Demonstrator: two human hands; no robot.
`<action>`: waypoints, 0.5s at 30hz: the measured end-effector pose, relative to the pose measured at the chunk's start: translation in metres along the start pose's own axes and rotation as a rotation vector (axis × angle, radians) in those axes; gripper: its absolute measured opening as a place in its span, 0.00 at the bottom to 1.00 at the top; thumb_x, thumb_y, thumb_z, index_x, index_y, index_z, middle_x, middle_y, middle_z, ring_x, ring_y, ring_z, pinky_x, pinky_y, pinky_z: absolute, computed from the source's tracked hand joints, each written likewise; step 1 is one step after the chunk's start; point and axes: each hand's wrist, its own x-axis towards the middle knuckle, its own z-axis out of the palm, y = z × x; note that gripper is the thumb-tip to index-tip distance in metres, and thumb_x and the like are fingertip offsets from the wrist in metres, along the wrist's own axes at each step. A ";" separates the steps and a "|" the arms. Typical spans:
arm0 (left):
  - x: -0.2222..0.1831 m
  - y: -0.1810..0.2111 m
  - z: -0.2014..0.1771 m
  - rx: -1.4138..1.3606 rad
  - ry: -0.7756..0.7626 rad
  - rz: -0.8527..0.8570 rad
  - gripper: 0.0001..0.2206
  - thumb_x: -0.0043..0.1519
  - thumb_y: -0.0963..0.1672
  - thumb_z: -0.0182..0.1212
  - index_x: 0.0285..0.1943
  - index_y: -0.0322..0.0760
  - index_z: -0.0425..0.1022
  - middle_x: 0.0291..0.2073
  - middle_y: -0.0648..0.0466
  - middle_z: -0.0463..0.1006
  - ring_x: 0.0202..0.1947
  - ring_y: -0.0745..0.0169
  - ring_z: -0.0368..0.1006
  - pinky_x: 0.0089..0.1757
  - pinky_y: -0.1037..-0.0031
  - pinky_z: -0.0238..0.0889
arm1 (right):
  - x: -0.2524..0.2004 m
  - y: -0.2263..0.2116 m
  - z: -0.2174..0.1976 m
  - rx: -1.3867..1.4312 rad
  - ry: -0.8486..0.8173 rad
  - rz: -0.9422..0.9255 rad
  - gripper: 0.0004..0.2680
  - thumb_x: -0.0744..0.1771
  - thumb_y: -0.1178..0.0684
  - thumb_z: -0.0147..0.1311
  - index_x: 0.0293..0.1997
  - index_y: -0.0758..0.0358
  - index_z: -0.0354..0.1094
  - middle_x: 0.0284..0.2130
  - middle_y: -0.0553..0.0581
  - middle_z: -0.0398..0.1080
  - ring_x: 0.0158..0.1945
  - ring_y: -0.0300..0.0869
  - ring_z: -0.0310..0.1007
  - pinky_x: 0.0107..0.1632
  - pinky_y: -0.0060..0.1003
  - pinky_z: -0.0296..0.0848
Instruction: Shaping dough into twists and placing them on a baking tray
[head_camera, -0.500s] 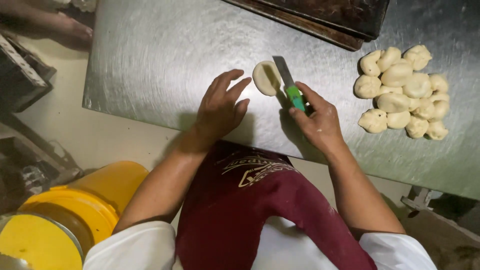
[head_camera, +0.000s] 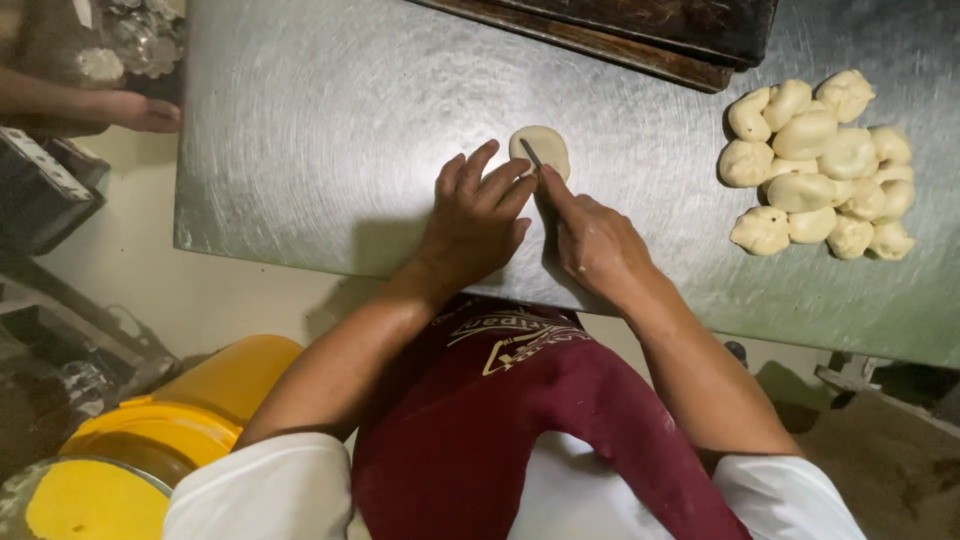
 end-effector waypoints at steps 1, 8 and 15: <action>0.000 0.000 0.000 0.018 -0.015 0.006 0.29 0.47 0.51 0.74 0.59 0.49 0.75 0.58 0.57 0.72 0.66 0.43 0.63 0.58 0.47 0.56 | 0.005 0.000 0.001 0.008 -0.003 -0.018 0.25 0.68 0.59 0.40 0.78 0.53 0.47 0.37 0.72 0.73 0.41 0.73 0.74 0.44 0.69 0.74; -0.004 -0.005 -0.002 -0.019 -0.019 -0.101 0.20 0.52 0.50 0.73 0.50 0.46 0.75 0.54 0.56 0.74 0.65 0.38 0.62 0.55 0.39 0.57 | -0.057 0.014 -0.005 -0.043 -0.144 0.043 0.27 0.67 0.55 0.40 0.79 0.46 0.43 0.34 0.72 0.72 0.41 0.72 0.75 0.45 0.69 0.75; 0.008 0.011 0.011 -0.054 0.141 -0.099 0.16 0.67 0.57 0.49 0.47 0.49 0.73 0.46 0.57 0.74 0.62 0.42 0.67 0.56 0.41 0.54 | -0.029 0.019 -0.015 -0.056 0.034 -0.072 0.26 0.68 0.57 0.44 0.79 0.53 0.45 0.36 0.74 0.71 0.39 0.74 0.74 0.41 0.71 0.74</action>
